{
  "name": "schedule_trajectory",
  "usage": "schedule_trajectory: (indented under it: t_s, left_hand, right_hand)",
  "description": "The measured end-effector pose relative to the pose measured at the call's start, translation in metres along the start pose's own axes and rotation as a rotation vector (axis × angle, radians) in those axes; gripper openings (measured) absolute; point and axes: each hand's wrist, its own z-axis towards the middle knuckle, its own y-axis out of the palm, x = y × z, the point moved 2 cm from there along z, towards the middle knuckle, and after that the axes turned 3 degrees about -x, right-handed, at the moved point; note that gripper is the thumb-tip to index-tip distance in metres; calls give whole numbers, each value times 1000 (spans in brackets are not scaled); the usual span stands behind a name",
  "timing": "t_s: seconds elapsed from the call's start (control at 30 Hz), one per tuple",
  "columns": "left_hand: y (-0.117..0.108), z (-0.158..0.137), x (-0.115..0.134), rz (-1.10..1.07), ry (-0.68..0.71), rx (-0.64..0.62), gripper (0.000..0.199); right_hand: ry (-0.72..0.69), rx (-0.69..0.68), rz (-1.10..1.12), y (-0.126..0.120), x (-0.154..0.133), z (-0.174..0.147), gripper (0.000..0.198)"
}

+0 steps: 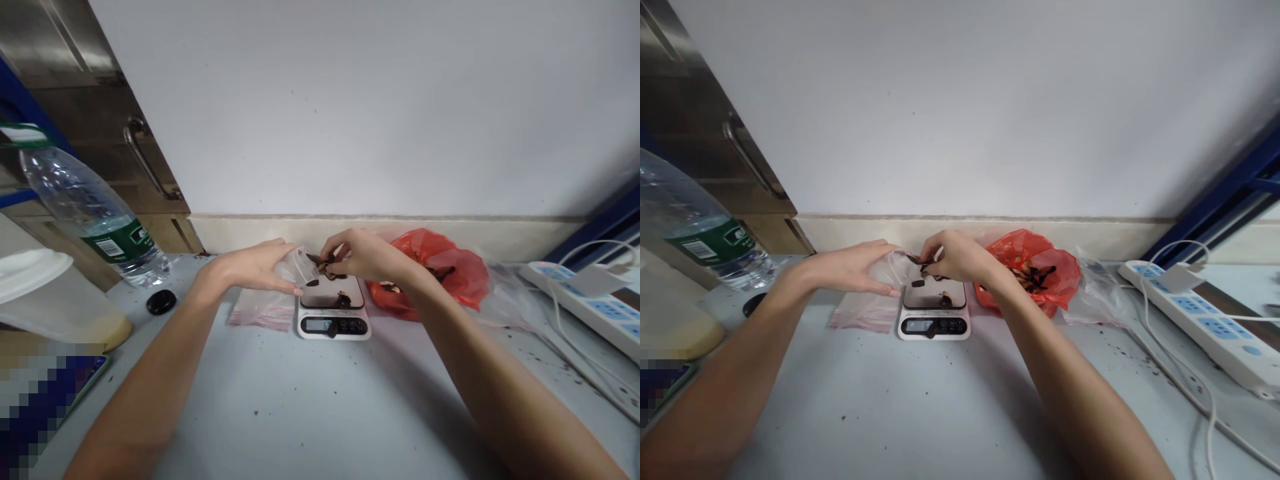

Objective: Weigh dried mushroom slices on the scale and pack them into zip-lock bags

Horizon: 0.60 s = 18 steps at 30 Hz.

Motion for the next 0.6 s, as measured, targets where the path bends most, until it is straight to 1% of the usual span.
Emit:
schedule_trajectory:
  t_s: [0.1, 0.2, 0.27, 0.3, 0.33, 0.37, 0.43, 0.5, 0.53, 0.6]
  left_hand:
    - [1, 1, 2, 8, 23, 4, 68]
    - [1, 3, 6, -15, -4, -7, 73]
    - [-1, 2, 8, -17, -13, 2, 70]
    - [-2, 1, 7, -12, -7, 5, 68]
    - [-4, 0, 6, -4, 5, 4, 68]
    - [-4, -1, 4, 5, 10, -3, 68]
    - [-4, -3, 0, 20, -11, -32, 71]
    - [-2, -4, -4, 31, -38, -71, 72]
    - [0, -4, -5, 35, -47, -91, 72]
    - [4, -2, -5, 42, -58, -118, 73]
  right_hand:
    - [-61, 2, -6, 2, -2, 1, 23]
    - [-149, 34, 75, 4, -7, 1, 30]
    - [-122, 111, 95, 2, -6, 0, 26]
    - [-76, 142, 61, 1, -5, -1, 23]
    - [-13, 140, -4, 0, -2, -3, 21]
    - [50, 100, -86, 0, 0, -5, 22]
    - [140, -73, -252, 2, 5, -8, 33]
    - [168, -246, -367, 7, 8, -9, 38]
    - [173, -299, -397, 10, 8, -9, 36]
    - [188, -335, -423, 13, 9, -6, 29]
